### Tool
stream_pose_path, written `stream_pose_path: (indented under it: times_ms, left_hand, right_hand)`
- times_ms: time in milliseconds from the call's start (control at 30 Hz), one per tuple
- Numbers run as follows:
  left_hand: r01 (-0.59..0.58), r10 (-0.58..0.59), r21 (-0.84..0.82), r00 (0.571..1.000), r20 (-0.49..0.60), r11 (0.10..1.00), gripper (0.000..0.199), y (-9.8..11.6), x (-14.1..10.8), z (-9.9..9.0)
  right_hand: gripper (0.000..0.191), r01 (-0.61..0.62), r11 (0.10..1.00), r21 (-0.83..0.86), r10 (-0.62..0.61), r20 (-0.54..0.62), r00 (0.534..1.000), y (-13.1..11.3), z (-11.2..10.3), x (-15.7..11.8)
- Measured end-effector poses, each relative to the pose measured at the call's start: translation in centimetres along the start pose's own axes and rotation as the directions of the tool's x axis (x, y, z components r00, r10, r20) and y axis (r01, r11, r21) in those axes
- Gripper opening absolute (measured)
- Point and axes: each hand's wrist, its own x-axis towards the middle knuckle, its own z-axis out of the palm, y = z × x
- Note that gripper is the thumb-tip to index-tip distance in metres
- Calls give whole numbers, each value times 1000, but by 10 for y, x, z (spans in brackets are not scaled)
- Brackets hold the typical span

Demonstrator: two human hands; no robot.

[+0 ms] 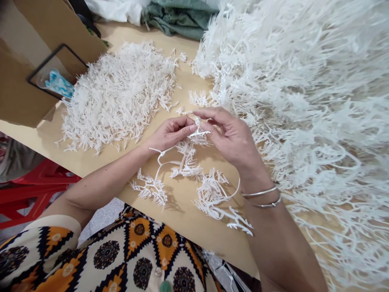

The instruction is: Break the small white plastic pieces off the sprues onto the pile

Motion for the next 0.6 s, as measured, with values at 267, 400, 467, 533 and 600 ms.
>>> stream_pose_path:
  times_ms: [267, 400, 467, 533, 600]
  left_hand:
    - [-91, 96, 49, 988, -118, 995, 50, -4, -3, 3]
    - [-193, 230, 283, 968, -102, 939, 54, -6, -3, 4]
    - [-243, 308, 389, 944, -115, 889, 46, -8, -2, 3]
    - [-261, 358, 452, 923, -142, 853, 43, -8, -1, 3]
    - [-254, 365, 481, 918, -153, 839, 49, -7, -1, 1]
  right_hand:
    - [13, -49, 992, 119, 74, -213, 974, 13, 7, 1]
    - [15, -38, 998, 59, 51, -244, 968, 13, 11, 0]
    - [14, -31, 999, 34, 39, -252, 967, 15, 12, 0]
    - [11, -38, 999, 8, 39, -257, 966, 18, 10, 0]
    - [10, -60, 998, -13, 55, -243, 968, 21, 9, 1]
